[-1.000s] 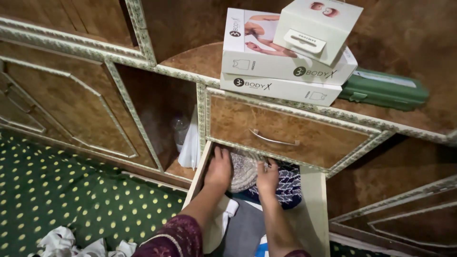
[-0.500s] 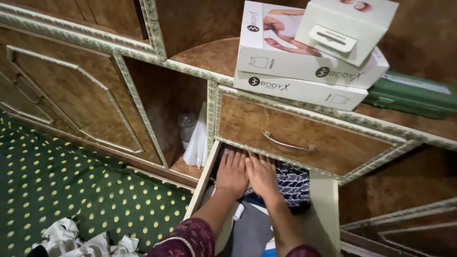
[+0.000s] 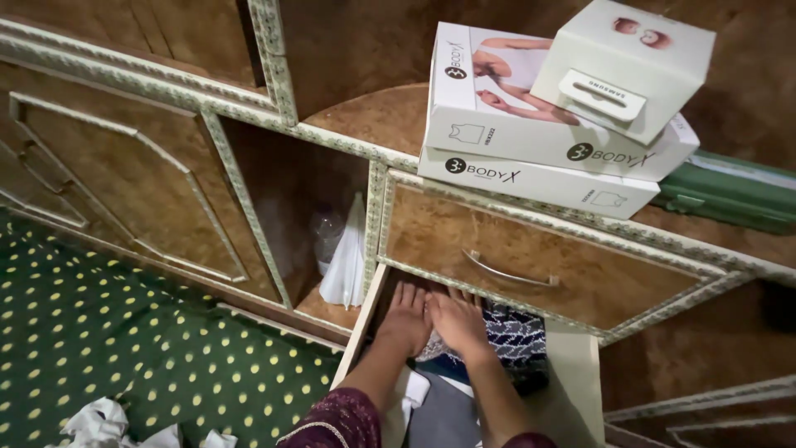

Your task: The recorder sorts through a pile of laundry on the floor, folding various items such as hats, socks, underwear, and shirts, and places them into dresser drawers before moving a bundle of white clothes to a bed.

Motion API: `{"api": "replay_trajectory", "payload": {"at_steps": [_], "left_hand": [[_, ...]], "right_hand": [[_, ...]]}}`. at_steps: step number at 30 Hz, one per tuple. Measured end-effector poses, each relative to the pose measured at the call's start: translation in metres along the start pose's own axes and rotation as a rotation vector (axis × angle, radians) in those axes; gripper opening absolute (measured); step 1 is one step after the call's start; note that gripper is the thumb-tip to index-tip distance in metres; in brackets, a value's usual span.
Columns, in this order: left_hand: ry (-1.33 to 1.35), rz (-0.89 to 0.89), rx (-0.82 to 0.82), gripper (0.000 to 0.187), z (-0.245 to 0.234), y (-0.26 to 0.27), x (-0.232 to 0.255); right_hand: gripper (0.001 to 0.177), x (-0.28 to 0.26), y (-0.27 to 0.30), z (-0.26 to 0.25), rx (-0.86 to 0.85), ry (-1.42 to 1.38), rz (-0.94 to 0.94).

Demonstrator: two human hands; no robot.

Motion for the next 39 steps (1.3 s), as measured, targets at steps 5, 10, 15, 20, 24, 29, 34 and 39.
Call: {"api": "replay_trajectory", "payload": {"at_steps": [5,10,15,20,24,29,34,39], "left_hand": [[0.566,-0.38,0.388,0.07,-0.046,0.037,-0.021],[0.692,-0.448,0.449,0.089,-0.062,0.066,-0.014],[0.889,-0.354,0.6,0.083,-0.078,0.09,-0.01],[1.331,-0.224,0.51,0.081,-0.098,0.136,0.0],[2.2,-0.101,0.11,0.066,-0.132,0.205,0.021],[2.591,0.128,0.044,0.063,-0.157,0.271,-0.004],[2.629,-0.083,0.329,0.057,-0.187,0.345,-0.05],[2.725,-0.055,0.247,0.071,-0.192,0.387,-0.069]], "right_hand": [[0.047,0.029,0.022,0.01,-0.336,-0.247,0.552],[0.053,0.049,0.067,-0.022,0.246,-0.572,0.768],[0.039,-0.007,0.089,-0.042,0.084,-1.891,1.215],[0.046,-0.074,0.103,-0.123,-0.086,-1.997,1.015],[0.062,-0.152,0.095,-0.203,-0.173,-1.717,0.882],[0.058,-0.247,0.075,-0.252,-0.183,-1.263,0.395],[0.072,-0.298,0.088,-0.246,-0.3,-1.086,0.472],[0.058,-0.348,0.092,-0.263,-0.424,-1.092,0.418]]}}
Point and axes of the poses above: each hand's wrist, its own y-axis away from the middle knuckle, its own z-axis out of the palm, x = y × z, the point moved 9 cm from there along -y, towards the middle knuckle, and after that the axes turned 4 degrees about x, right-handed, at the moved point
